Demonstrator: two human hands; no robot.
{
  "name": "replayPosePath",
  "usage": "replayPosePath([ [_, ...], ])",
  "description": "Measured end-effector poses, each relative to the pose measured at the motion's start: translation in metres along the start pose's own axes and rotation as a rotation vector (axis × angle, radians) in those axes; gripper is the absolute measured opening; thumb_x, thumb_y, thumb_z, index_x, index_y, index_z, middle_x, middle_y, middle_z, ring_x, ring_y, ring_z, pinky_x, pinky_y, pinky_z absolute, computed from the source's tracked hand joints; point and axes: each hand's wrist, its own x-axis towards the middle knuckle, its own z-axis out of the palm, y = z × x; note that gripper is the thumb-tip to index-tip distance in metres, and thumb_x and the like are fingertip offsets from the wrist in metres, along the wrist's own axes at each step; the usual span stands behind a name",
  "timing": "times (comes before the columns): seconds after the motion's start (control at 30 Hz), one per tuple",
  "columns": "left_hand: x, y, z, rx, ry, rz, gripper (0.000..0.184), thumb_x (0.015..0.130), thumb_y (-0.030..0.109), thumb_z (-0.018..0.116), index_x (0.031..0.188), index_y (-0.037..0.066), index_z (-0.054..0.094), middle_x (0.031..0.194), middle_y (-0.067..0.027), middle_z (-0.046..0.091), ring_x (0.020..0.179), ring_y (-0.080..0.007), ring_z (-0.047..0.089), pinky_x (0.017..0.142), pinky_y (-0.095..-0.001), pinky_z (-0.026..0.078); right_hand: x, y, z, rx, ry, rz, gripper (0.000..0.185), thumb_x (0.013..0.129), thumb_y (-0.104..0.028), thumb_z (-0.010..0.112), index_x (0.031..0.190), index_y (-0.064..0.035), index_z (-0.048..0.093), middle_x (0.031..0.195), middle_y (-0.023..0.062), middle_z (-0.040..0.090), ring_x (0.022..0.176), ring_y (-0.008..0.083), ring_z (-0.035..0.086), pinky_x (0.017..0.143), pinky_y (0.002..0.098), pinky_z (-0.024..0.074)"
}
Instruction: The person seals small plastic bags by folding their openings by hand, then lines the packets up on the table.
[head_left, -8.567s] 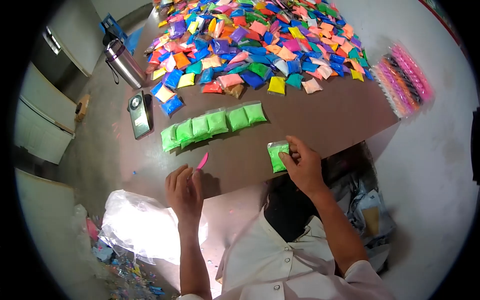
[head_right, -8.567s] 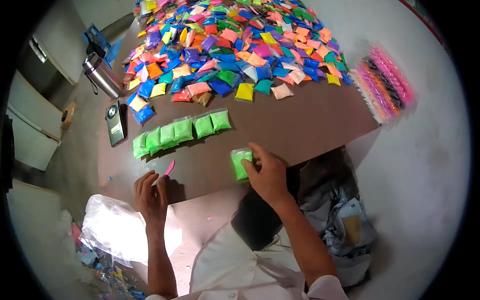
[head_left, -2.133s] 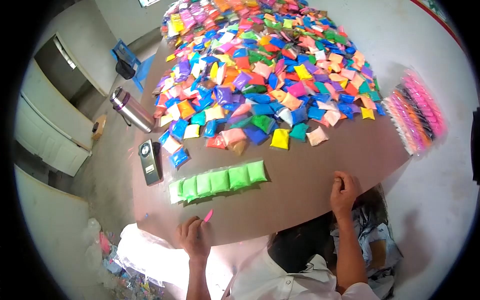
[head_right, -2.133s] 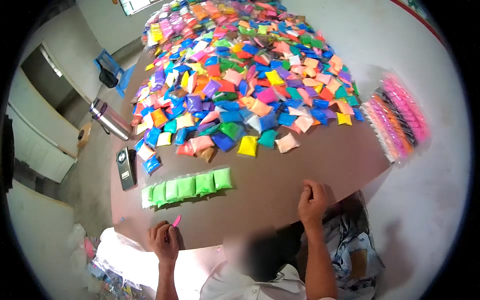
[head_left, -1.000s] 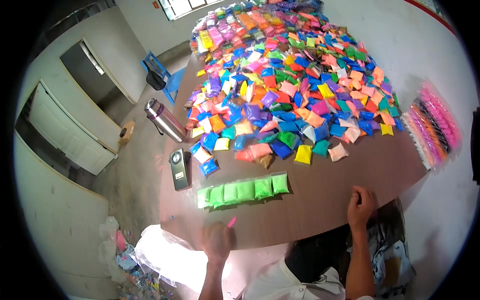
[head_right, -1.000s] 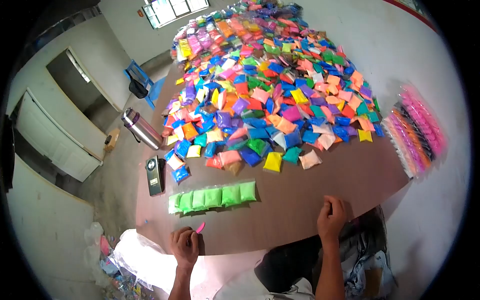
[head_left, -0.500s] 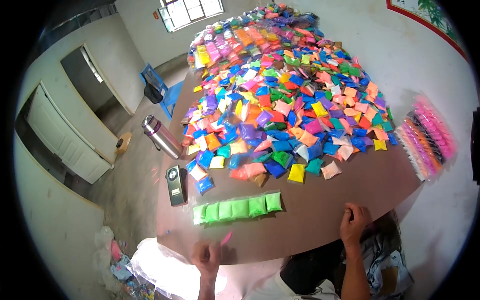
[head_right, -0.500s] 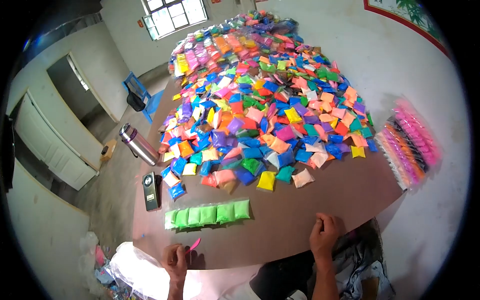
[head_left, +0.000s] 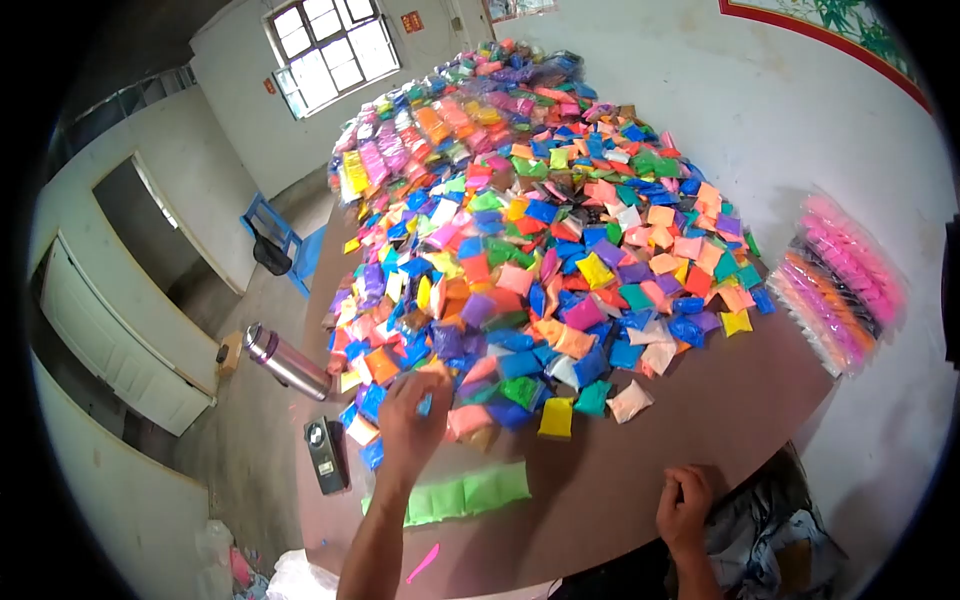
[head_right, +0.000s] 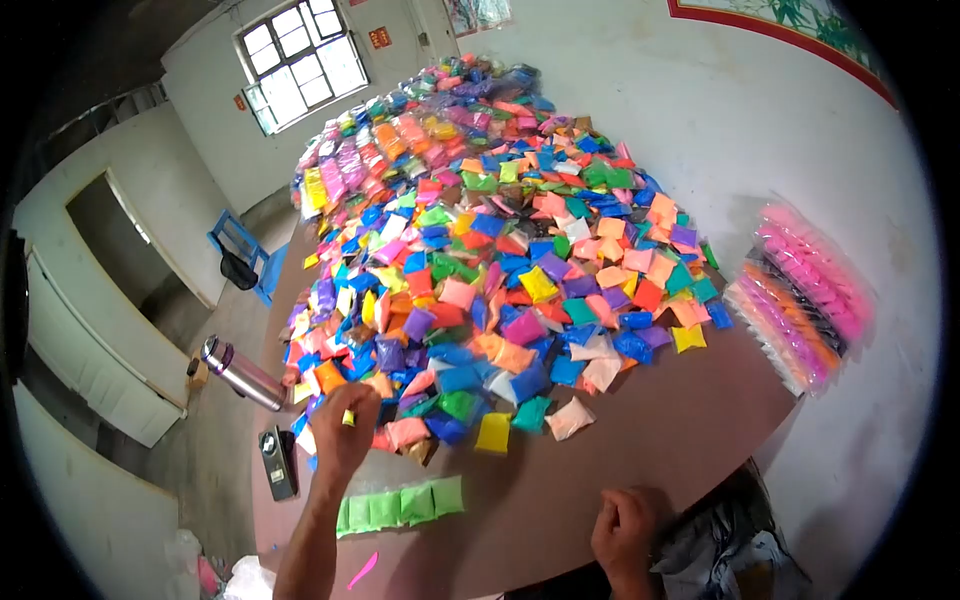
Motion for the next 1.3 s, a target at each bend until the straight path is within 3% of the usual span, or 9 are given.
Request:
replayPosePath([
  [0.17,0.115,-0.034,0.075,0.004,-0.06,-0.074,0.012,0.092,0.014,0.073,0.089,0.002,0.07,0.084,-0.0178,0.072,0.074,-0.0318,0.071,0.064,-0.0387,0.055,-0.001,0.003,0.003,-0.039,0.005,-0.012,0.006,0.091,0.003,0.06,0.095,0.0018,0.065,0.093,0.0193,0.066,0.079,0.0328,0.065,0.07,0.0413,0.0523],
  [0.3,0.186,-0.078,0.138,0.012,0.039,0.108,0.011,0.091,0.014,0.072,0.088,0.004,0.071,0.083,-0.0186,0.072,0.076,-0.0381,0.07,0.067,-0.0441,0.055,-0.011,0.025,0.009,-0.02,0.022,0.007,0.009,0.091,0.003,0.06,0.096,0.0004,0.066,0.091,0.0176,0.066,0.074,0.0323,0.063,0.066,0.0402,0.0515],
  [0.37,0.217,-0.102,0.166,0.143,0.041,0.108,0.012,0.091,0.016,0.071,0.088,0.004,0.071,0.085,-0.0187,0.072,0.077,-0.0389,0.07,0.068,-0.0458,0.054,-0.009,0.02,0.002,-0.2,-0.007,-0.066,0.012,0.095,-0.011,0.067,0.1,-0.0039,0.075,0.101,0.0181,0.073,0.096,0.0391,0.069,0.086,0.0522,0.0554],
  [0.6,0.29,-0.151,0.239,0.262,-0.008,0.088,0.033,0.09,0.029,0.071,0.106,0.0,0.076,0.105,-0.0221,0.075,0.1,-0.0416,0.071,0.089,-0.0482,0.055,-0.004,0.013,-0.009,-0.233,-0.16,-0.02,0.016,0.09,-0.001,0.069,0.106,-0.0034,0.073,0.1,0.0181,0.073,0.091,0.0398,0.069,0.083,0.0495,0.056],
  [0.77,0.294,-0.174,0.271,0.317,-0.058,0.116,0.044,0.09,0.031,0.07,0.122,0.001,0.072,0.118,-0.0247,0.072,0.107,-0.0421,0.069,0.095,-0.0482,0.055,-0.004,0.009,-0.011,-0.162,-0.154,0.03,0.019,0.091,0.001,0.068,0.109,-0.0041,0.07,0.1,0.0179,0.072,0.088,0.0403,0.068,0.077,0.0473,0.0555],
  [0.83,0.294,-0.184,0.28,0.532,-0.151,-0.146,0.052,0.088,0.032,0.071,0.13,0.002,0.067,0.121,-0.0243,0.071,0.111,-0.0409,0.068,0.096,-0.048,0.055,0.009,-0.002,-0.013,-0.159,-0.166,0.036,0.019,0.091,0.002,0.067,0.109,-0.0035,0.069,0.1,0.0183,0.072,0.086,0.0405,0.068,0.074,0.0469,0.0555],
  [0.9,0.295,-0.192,0.281,0.493,-0.145,-0.175,0.057,0.085,0.031,0.073,0.133,0.002,0.065,0.12,-0.0228,0.072,0.114,-0.0405,0.067,0.096,-0.0486,0.055,0.01,-0.003,-0.011,-0.147,-0.176,0.041,0.018,0.092,0.003,0.066,0.109,-0.003,0.069,0.1,0.0186,0.072,0.083,0.0407,0.068,0.072,0.0465,0.0555],
  [1.2,0.282,-0.161,0.261,0.461,-0.089,0.005,0.042,0.083,0.024,0.074,0.122,0.007,0.071,0.115,-0.0192,0.072,0.106,-0.0384,0.068,0.093,-0.0479,0.054,0.008,-0.005,-0.014,-0.078,-0.122,0.031,0.016,0.094,0.005,0.063,0.108,-0.0006,0.069,0.099,0.0201,0.072,0.083,0.0396,0.068,0.071,0.0453,0.0565],
  [1.3,0.273,-0.125,0.262,0.539,0.11,0.252,0.034,0.086,0.021,0.073,0.116,0.006,0.073,0.117,-0.0185,0.071,0.11,-0.0379,0.066,0.092,-0.0464,0.054,0.008,-0.004,-0.012,-0.029,-0.101,0.022,0.017,0.093,0.006,0.063,0.108,0.0002,0.07,0.099,0.0204,0.072,0.083,0.04,0.068,0.071,0.0452,0.0569],
])
